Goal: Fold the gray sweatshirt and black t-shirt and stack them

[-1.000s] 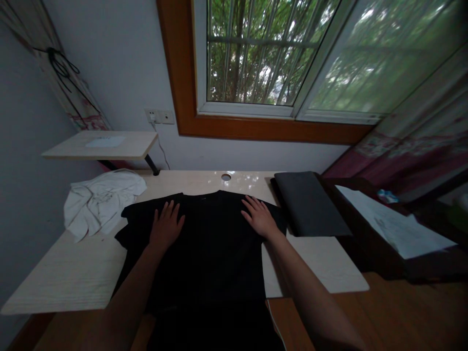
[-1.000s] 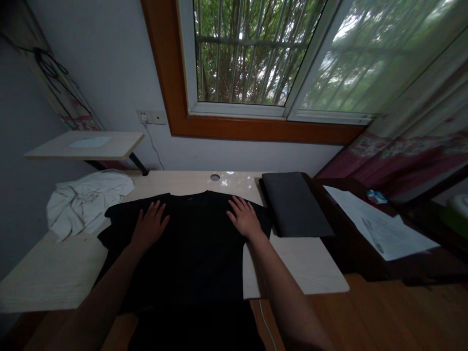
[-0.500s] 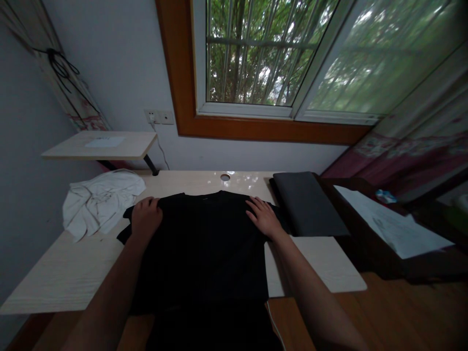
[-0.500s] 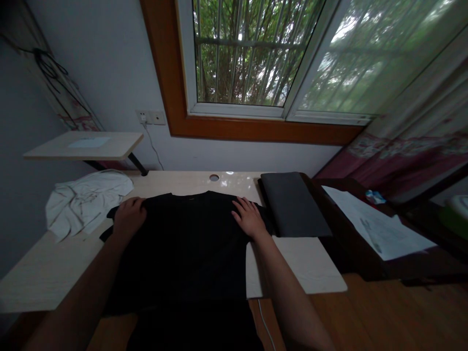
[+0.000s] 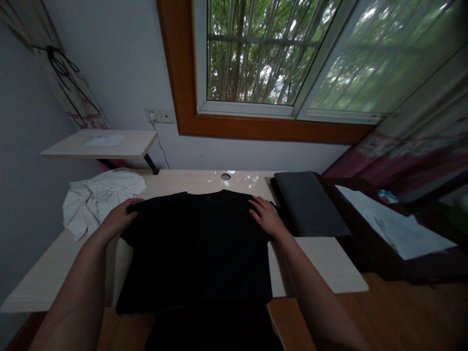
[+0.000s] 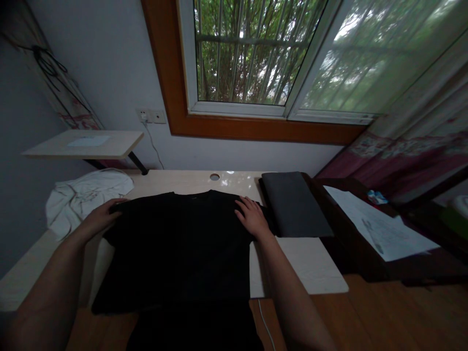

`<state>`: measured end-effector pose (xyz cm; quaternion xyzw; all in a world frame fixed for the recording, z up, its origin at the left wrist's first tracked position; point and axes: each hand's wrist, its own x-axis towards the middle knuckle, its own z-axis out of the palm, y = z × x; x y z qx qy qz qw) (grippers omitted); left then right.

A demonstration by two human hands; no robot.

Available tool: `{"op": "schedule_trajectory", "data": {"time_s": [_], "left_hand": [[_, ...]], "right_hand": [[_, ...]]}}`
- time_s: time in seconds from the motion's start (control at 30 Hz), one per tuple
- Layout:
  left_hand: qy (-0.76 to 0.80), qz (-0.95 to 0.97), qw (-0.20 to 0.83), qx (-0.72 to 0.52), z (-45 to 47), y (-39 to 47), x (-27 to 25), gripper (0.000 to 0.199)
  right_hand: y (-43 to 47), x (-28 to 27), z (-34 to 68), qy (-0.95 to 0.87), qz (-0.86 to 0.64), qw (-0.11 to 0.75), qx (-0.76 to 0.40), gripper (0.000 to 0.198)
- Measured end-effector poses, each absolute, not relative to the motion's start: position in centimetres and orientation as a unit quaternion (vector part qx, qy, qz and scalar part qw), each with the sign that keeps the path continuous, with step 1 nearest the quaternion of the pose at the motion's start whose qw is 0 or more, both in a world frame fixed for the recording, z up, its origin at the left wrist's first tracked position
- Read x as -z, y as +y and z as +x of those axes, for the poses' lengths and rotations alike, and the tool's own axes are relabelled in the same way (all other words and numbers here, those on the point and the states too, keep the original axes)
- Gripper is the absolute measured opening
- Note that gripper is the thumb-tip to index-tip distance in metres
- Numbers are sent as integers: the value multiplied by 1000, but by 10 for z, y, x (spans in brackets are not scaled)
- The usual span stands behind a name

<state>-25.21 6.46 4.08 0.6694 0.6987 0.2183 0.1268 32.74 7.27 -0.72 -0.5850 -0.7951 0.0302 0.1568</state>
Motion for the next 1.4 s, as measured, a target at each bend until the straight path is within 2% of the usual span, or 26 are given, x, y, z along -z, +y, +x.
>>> {"op": "schedule_trajectory", "data": {"time_s": [0.1, 0.27, 0.43, 0.63, 0.97, 1.17, 1.4], "left_hand": [[652, 682, 179, -280, -252, 57, -53, 70], [662, 670, 128, -312, -257, 50, -67, 72], [715, 666, 40, -208, -266, 55, -78, 59], [790, 609, -46, -56, -271, 63, -93, 61], [750, 618, -163, -174, -244, 58, -64, 54], [656, 730, -114, -156, -213, 53, -39, 39], [606, 786, -76, -98, -156, 50, -2, 46]], "right_hand": [[72, 6, 327, -794, -586, 160, -32, 48], [73, 7, 329, -795, -586, 158, -29, 49], [73, 9, 330, -798, -581, 160, -20, 49], [75, 14, 331, -804, -571, 166, -5, 49], [74, 15, 331, -803, -572, 165, 5, 49], [74, 15, 330, -801, -576, 163, 10, 48], [72, 11, 329, -802, -575, 160, 14, 48]]}}
